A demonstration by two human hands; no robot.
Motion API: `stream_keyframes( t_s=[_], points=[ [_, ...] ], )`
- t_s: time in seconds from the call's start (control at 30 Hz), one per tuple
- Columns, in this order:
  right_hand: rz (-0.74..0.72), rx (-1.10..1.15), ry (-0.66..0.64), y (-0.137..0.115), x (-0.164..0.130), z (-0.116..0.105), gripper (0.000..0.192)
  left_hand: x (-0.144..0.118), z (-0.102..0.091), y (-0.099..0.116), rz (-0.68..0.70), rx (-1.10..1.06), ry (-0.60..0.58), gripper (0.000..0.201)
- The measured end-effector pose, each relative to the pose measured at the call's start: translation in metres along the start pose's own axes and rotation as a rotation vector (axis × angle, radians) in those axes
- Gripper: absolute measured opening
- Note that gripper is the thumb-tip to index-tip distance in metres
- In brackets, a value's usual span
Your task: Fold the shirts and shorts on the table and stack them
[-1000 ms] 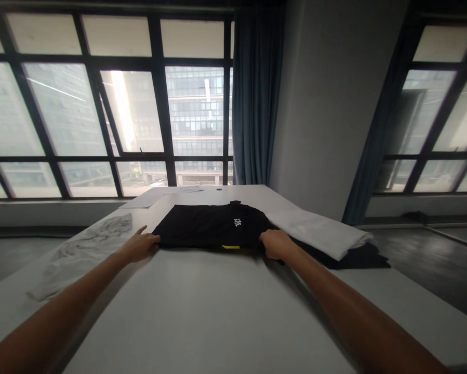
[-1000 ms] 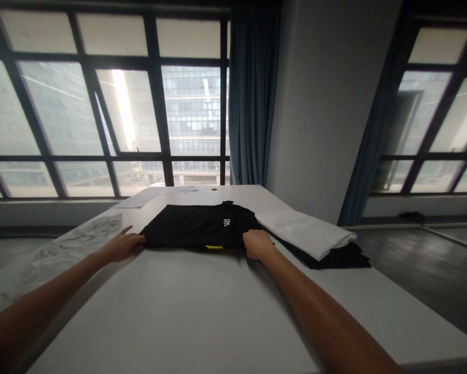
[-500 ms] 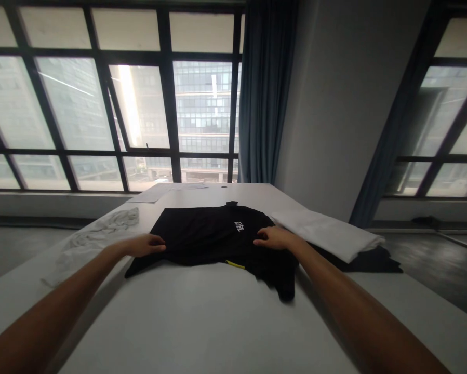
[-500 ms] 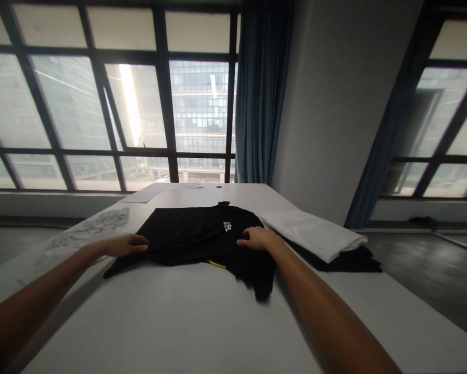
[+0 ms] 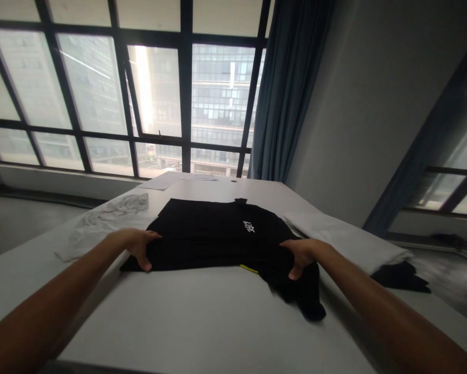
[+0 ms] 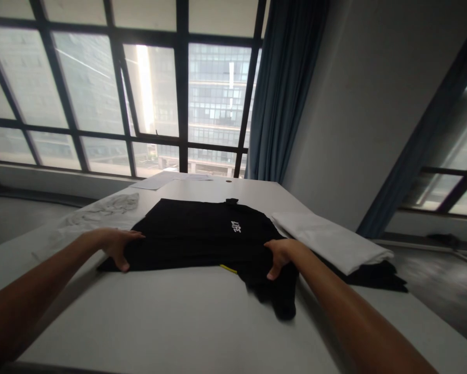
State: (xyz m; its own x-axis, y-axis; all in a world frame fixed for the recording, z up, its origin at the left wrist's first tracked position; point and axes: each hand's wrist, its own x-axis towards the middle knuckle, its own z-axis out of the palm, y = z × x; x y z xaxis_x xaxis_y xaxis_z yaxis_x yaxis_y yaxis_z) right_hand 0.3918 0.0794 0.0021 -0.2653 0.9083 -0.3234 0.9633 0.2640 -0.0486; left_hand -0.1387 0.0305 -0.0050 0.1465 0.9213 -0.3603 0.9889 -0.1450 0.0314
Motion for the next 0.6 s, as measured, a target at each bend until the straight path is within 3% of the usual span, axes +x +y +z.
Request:
stream_keyframes(
  t_s=[0.07,0.17,0.23,0.3,0.43,0.53,0.6],
  points=[
    [0.020,-0.047,0.032,-0.013,0.003,-0.013,0.098,0.007,-0.001,0.010,0.010,-0.026,0.114,0.115],
    [-0.088,-0.004,0.208,-0.027,0.019,-0.020,0.072,0.030,0.009,0.025,0.047,-0.058,0.286,0.087],
    [-0.124,0.052,0.208,-0.028,0.030,-0.013,0.077,0.045,0.021,0.027,0.044,-0.058,0.285,0.078],
    [-0.098,0.074,0.122,-0.024,0.037,-0.005,0.093,0.054,0.027,0.020,0.049,-0.068,0.252,0.076],
    [-0.062,0.002,-0.030,-0.021,0.041,-0.012,0.115,0.058,0.017,-0.003,0.173,-0.114,0.243,0.086],
    [-0.016,-0.104,-0.075,-0.035,0.057,-0.040,0.084,0.066,0.008,-0.010,0.203,-0.172,0.349,0.076],
    [0.003,-0.152,0.079,-0.049,0.081,-0.058,0.060,0.075,0.011,-0.010,0.173,-0.183,0.488,0.071]
  ],
)
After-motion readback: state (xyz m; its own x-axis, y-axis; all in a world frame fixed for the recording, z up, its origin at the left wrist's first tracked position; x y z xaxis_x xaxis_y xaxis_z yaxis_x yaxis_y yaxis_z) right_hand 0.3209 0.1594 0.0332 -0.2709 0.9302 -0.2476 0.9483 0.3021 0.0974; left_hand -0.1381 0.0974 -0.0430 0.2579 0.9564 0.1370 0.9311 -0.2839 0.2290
